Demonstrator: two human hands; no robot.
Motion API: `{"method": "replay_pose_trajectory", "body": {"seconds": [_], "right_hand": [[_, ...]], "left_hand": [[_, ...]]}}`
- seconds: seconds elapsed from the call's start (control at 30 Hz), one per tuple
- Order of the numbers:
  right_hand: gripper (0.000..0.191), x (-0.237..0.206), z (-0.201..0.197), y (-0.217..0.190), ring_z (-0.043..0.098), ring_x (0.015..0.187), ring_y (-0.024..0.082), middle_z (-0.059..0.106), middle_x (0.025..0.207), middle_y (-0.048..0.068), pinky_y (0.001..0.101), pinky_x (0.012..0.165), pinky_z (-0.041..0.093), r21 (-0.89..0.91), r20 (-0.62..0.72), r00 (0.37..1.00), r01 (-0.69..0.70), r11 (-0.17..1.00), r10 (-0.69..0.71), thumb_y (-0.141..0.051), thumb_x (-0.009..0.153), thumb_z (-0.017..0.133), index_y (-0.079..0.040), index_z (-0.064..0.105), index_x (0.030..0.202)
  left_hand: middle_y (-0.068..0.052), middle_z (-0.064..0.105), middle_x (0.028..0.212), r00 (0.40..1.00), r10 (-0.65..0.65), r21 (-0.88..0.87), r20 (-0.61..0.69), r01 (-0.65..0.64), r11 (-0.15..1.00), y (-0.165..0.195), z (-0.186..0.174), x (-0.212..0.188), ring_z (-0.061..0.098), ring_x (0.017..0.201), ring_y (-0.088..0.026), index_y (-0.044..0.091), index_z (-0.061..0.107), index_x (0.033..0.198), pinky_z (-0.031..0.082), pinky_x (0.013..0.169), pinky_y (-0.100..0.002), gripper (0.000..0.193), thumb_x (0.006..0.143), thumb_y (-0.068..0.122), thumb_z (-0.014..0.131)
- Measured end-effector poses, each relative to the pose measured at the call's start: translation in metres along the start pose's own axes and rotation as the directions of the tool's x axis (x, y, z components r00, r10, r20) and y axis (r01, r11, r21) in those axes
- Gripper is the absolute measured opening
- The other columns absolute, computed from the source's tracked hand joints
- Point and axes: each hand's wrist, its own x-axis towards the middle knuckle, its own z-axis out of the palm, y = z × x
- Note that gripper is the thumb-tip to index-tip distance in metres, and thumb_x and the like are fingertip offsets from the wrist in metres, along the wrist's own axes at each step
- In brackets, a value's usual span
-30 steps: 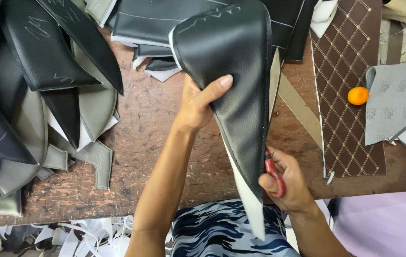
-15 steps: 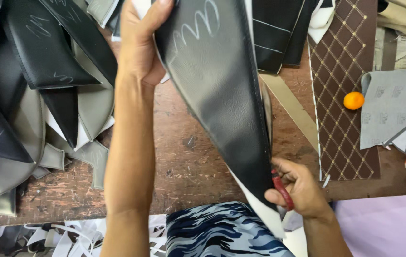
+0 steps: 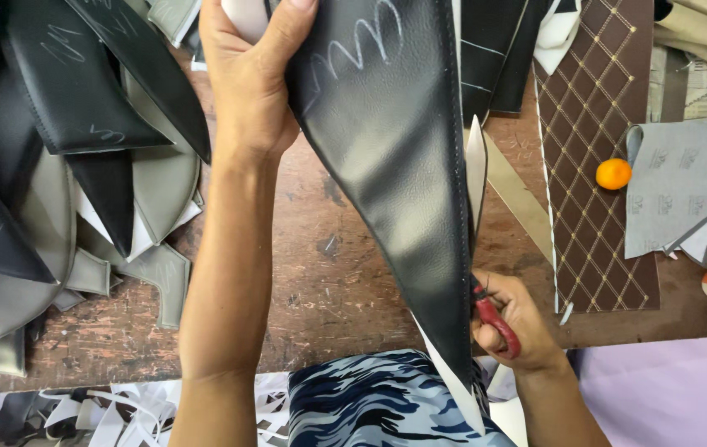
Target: The person holds cut leather/vinyl cover pieces one at a time and uses scissors to trim away excess white foam backing along the curved edges, rotating each piece to reach all sides. Trimmed pieces are set on a pile of finished covers on the worktable.
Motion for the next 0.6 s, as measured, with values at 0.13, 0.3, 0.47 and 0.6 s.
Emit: {"method": "replay_pose_trajectory", "body": {"seconds": [0.13, 0.3, 0.47, 0.6], "right_hand": [[0.086, 0.002, -0.003, 0.003, 0.071, 0.094, 0.017, 0.073, 0.11, 0.016, 0.0288, 0.083, 0.057, 0.017, -0.023, 1.0, -0.006, 1.0, 0.007, -0.037, 0.07, 0.098, 0.015, 0.061, 0.128], [0.086, 0.006, 0.004, -0.002, 0.072, 0.091, 0.017, 0.074, 0.107, 0.016, 0.0299, 0.082, 0.058, -0.033, -0.034, 0.999, 0.0, 0.999, -0.001, -0.039, 0.069, 0.098, 0.014, 0.061, 0.126], [0.077, 0.013, 0.016, -0.016, 0.066, 0.079, 0.013, 0.07, 0.092, 0.008, 0.0243, 0.07, 0.052, 0.079, 0.071, 0.994, 0.078, 0.994, -0.084, -0.042, 0.077, 0.095, 0.011, 0.063, 0.123], [0.067, 0.018, 0.017, -0.021, 0.063, 0.08, 0.011, 0.067, 0.089, 0.005, 0.0218, 0.072, 0.049, 0.082, 0.099, 0.988, 0.109, 0.991, -0.117, -0.04, 0.083, 0.094, 0.009, 0.065, 0.118]], "left_hand": [[-0.009, 0.069, 0.111, 1.0, 0.0, -0.019, -0.007, 0.0, 1.0, -0.004, 0.001, 0.001, 0.067, 0.101, -0.017, 0.002, 0.057, 0.123, 0.055, 0.099, -0.034, 0.032, 0.102, 0.001, 0.081], [-0.009, 0.068, 0.112, 1.0, 0.002, -0.007, -0.012, -0.002, 1.0, -0.004, 0.006, 0.002, 0.066, 0.103, -0.017, 0.002, 0.056, 0.125, 0.053, 0.097, -0.033, 0.035, 0.103, 0.002, 0.082], [-0.009, 0.068, 0.116, 0.999, -0.029, 0.036, 0.043, 0.027, 0.999, -0.006, 0.015, -0.005, 0.067, 0.104, -0.017, 0.002, 0.055, 0.13, 0.056, 0.099, -0.033, 0.036, 0.104, 0.004, 0.08], [-0.009, 0.068, 0.121, 0.996, -0.065, 0.045, 0.067, 0.062, 0.997, -0.011, 0.023, -0.012, 0.067, 0.109, -0.017, 0.0, 0.055, 0.133, 0.056, 0.102, -0.033, 0.038, 0.104, 0.003, 0.079]]}}
